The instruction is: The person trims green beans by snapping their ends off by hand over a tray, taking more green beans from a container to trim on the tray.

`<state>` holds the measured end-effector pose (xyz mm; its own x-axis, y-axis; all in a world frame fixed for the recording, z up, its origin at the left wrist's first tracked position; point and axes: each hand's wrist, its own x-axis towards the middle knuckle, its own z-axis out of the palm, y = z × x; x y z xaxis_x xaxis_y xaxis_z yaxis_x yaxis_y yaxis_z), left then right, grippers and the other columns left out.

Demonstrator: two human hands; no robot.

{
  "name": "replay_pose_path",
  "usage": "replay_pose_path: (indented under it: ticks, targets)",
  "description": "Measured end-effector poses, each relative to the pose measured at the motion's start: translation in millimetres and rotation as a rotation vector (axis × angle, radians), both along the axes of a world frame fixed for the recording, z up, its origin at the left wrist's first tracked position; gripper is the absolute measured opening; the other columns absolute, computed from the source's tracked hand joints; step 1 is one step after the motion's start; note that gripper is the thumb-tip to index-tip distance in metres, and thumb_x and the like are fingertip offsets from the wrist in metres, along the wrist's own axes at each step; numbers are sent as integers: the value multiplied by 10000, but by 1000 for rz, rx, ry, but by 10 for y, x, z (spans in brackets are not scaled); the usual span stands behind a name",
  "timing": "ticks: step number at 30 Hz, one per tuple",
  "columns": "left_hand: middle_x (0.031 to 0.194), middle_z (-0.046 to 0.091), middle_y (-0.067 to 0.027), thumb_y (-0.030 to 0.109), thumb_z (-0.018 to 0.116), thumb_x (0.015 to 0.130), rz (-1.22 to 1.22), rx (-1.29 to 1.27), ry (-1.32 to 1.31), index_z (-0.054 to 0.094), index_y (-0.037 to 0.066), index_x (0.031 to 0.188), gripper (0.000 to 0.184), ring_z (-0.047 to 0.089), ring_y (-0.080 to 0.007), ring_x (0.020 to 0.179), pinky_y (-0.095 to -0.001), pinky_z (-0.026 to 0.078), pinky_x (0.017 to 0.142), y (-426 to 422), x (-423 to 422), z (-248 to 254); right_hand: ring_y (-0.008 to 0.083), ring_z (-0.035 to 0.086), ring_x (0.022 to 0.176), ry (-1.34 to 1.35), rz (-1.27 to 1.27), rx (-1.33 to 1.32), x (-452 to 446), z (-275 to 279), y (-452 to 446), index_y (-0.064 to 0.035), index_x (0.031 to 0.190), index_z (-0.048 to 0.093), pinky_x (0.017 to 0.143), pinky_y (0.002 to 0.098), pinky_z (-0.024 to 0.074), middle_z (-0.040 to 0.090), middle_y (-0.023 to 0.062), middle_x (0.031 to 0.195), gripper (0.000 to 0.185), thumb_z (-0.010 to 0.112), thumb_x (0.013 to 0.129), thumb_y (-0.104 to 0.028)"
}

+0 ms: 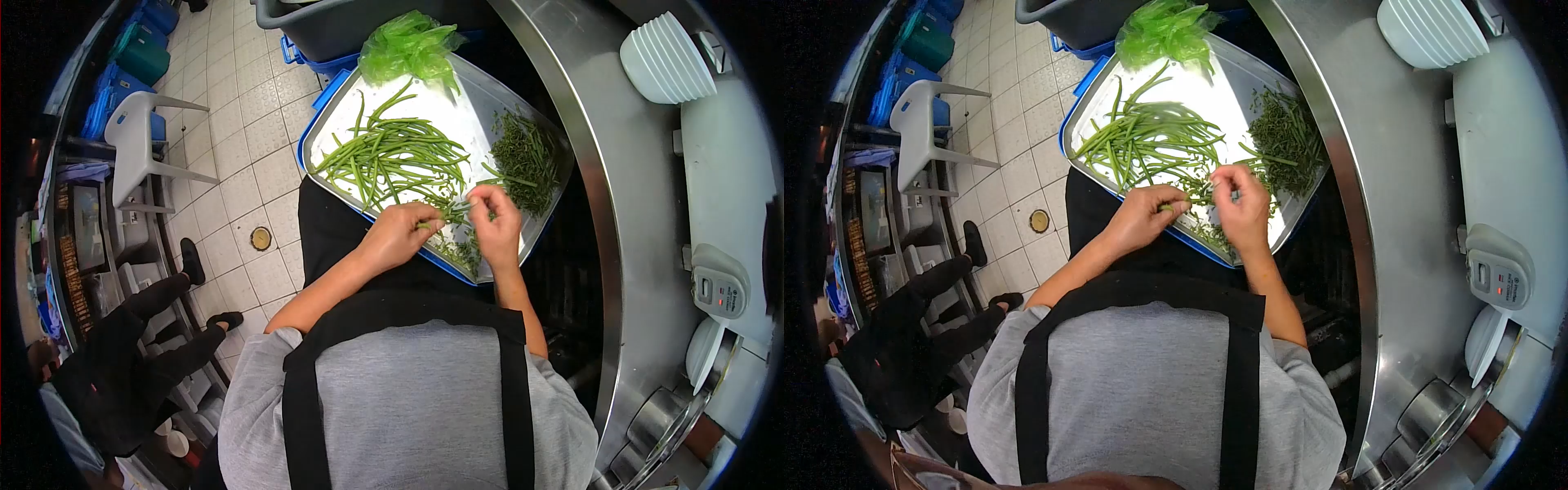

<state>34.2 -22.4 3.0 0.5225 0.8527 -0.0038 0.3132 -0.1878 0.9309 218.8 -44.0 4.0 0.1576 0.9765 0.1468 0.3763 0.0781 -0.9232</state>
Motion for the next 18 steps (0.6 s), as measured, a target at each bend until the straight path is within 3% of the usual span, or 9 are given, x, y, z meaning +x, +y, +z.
replay_pose_path:
  ticks: [2, 4, 6, 13, 17, 18]
  targets:
    - [726, 613, -56, 187, 604, 894, 84, -219, -125, 656, 25, 885, 171, 574, -149, 639, -288, 447, 593, 39, -23, -78, 122, 556, 666, 204, -75, -90, 16, 33, 28, -13, 919, 642, 595, 271, 447, 613, 50, 765, 90, 593, 843, -17]
    - [687, 555, 29, 226, 563, 942, 147, -393, -276, 642, 33, 911, 211, 457, -29, 614, -204, 369, 545, 108, -59, -138, 144, 570, 681, 65, 23, -101, 16, 59, 1, -16, 947, 652, 615, 275, 454, 618, 64, 785, 116, 597, 847, -34]
    - [682, 548, 34, 233, 553, 950, 186, -444, -357, 634, 25, 932, 224, 436, -21, 593, -191, 344, 529, 156, -108, -125, 190, 593, 721, -131, 217, -63, 47, 56, 11, -21, 998, 662, 666, 294, 467, 623, 91, 815, 165, 607, 856, -82]
    - [714, 549, 40, 197, 567, 946, 262, -496, -501, 624, 18, 965, 189, 400, 4, 580, -161, 301, 508, 131, -117, -137, 190, 590, 736, -176, 343, -199, -110, 6, -42, -5, 945, 644, 646, 294, 460, 617, 80, 821, 140, 621, 852, -107]
    - [726, 558, 33, 173, 580, 931, 286, -451, -507, 626, 51, 992, 144, 385, -6, 547, -172, 270, 482, 113, -135, -80, 118, 536, 648, 8, 237, -281, -92, -99, -1, -5, 861, 623, 590, 269, 439, 580, 50, 742, 100, 609, 843, -102]
    - [724, 549, 37, 173, 580, 931, 315, -391, -505, 623, 45, 988, 147, 386, -4, 559, -172, 275, 488, 108, -144, -37, 101, 527, 647, 166, 189, -310, -48, -180, 30, -6, 859, 621, 582, 258, 433, 577, 42, 739, 97, 610, 840, -100]
